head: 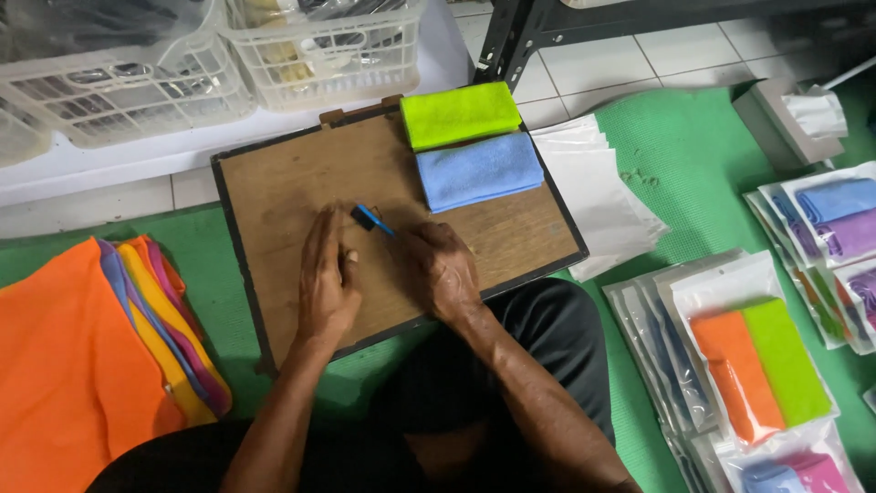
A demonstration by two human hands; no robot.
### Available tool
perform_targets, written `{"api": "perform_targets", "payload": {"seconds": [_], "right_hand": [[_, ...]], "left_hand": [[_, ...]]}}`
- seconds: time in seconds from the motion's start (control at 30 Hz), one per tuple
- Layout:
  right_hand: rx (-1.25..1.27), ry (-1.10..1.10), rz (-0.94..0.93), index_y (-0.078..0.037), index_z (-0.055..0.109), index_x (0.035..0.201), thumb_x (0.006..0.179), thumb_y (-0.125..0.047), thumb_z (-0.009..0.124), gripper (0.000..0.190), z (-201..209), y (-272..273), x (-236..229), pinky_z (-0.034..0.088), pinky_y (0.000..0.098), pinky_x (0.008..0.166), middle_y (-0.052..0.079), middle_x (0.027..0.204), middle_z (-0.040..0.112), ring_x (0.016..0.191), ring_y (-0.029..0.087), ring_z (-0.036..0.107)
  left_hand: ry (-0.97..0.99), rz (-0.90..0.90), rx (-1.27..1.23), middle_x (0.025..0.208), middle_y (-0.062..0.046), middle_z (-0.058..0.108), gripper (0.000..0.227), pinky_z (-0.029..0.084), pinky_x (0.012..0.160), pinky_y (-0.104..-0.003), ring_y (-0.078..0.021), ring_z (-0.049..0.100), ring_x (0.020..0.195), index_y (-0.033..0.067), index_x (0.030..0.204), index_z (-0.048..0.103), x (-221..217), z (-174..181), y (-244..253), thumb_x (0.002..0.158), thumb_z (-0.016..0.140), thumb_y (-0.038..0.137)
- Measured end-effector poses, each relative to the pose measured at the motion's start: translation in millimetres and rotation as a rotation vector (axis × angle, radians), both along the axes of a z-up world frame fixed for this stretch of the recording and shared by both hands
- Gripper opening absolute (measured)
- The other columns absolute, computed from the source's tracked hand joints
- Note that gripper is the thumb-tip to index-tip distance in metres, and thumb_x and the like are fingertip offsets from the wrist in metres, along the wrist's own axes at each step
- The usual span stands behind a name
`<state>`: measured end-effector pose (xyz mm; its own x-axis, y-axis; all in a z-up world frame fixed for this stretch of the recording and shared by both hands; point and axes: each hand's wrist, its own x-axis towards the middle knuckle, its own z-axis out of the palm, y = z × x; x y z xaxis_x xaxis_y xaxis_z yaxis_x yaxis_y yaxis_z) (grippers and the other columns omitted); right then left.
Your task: Folding microfiber cloths, brushing them for lint removal, and placing them into clear plastic packaging sleeves.
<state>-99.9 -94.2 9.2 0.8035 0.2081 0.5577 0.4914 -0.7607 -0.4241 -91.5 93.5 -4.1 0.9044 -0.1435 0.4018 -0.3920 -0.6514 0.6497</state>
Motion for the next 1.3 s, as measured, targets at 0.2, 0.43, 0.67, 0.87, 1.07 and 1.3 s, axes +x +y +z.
{"api": "perform_targets", "payload": {"seconds": [0.2, 0.43, 0.67, 0.87, 1.07, 1.3], "right_hand": [[-0.145, -0.024, -0.084, -0.015, 0.074, 0.109, 0.093, -0.016, 0.063, 0.019, -10, 25, 21, 0.055, 0.0312, 0.070, 0.006, 0.099, 0.065, 0.090, 0.025, 0.065], [-0.208, 0.027, -0.103, -0.011, 0.070, 0.122, 0.098, -0.009, 0.052, 0.030, 7, 28, 13, 0.054, 0.0349, 0.081, 0.009, 0.107, 0.065, 0.102, 0.028, 0.062], [-0.227, 0.071, -0.105, -0.014, 0.062, 0.133, 0.102, -0.013, 0.046, 0.035, 0, 21, 11, 0.052, 0.0345, 0.084, 0.008, 0.110, 0.060, 0.109, 0.029, 0.057], [-0.242, 0.049, -0.087, -0.012, 0.068, 0.119, 0.101, -0.012, 0.050, 0.026, 4, 24, 10, 0.049, 0.0364, 0.079, 0.009, 0.105, 0.060, 0.104, 0.029, 0.057], [-0.234, 0.010, -0.041, -0.012, 0.068, 0.120, 0.101, -0.019, 0.053, 0.026, -8, 24, 15, 0.049, 0.0358, 0.078, 0.009, 0.105, 0.061, 0.101, 0.028, 0.058], [-0.117, -0.027, -0.092, -0.013, 0.069, 0.120, 0.103, -0.023, 0.053, 0.025, 2, 25, 12, 0.051, 0.0357, 0.077, 0.008, 0.104, 0.062, 0.098, 0.028, 0.061]], "left_hand": [[0.043, 0.052, -0.017, 0.154, -0.026, 0.044, 0.071, 0.032, 0.121, -0.053, -0.0440, 0.040, 0.145, 0.0031, 0.158, 0.037, 8, -26, 5, 0.091, 0.059, -0.003], [0.081, 0.029, 0.102, 0.157, -0.025, 0.040, 0.071, 0.028, 0.124, -0.052, -0.0417, 0.035, 0.148, 0.0047, 0.159, 0.034, 8, -21, -3, 0.091, 0.055, -0.003], [0.047, 0.020, 0.190, 0.155, -0.028, 0.041, 0.069, 0.029, 0.122, -0.053, -0.0464, 0.037, 0.145, -0.0009, 0.159, 0.033, 8, -33, 0, 0.093, 0.054, 0.000], [0.050, 0.033, 0.190, 0.154, -0.028, 0.043, 0.070, 0.029, 0.122, -0.053, -0.0447, 0.037, 0.146, 0.0000, 0.160, 0.032, 8, -26, -4, 0.094, 0.053, 0.000], [0.033, 0.063, 0.217, 0.150, -0.027, 0.048, 0.072, 0.032, 0.121, -0.051, -0.0435, 0.039, 0.145, 0.0000, 0.161, 0.031, 4, -24, -6, 0.092, 0.052, -0.001], [0.045, 0.032, 0.226, 0.151, -0.029, 0.047, 0.072, 0.034, 0.119, -0.053, -0.0451, 0.039, 0.145, -0.0011, 0.160, 0.031, 6, -23, -5, 0.092, 0.053, -0.001]]}}
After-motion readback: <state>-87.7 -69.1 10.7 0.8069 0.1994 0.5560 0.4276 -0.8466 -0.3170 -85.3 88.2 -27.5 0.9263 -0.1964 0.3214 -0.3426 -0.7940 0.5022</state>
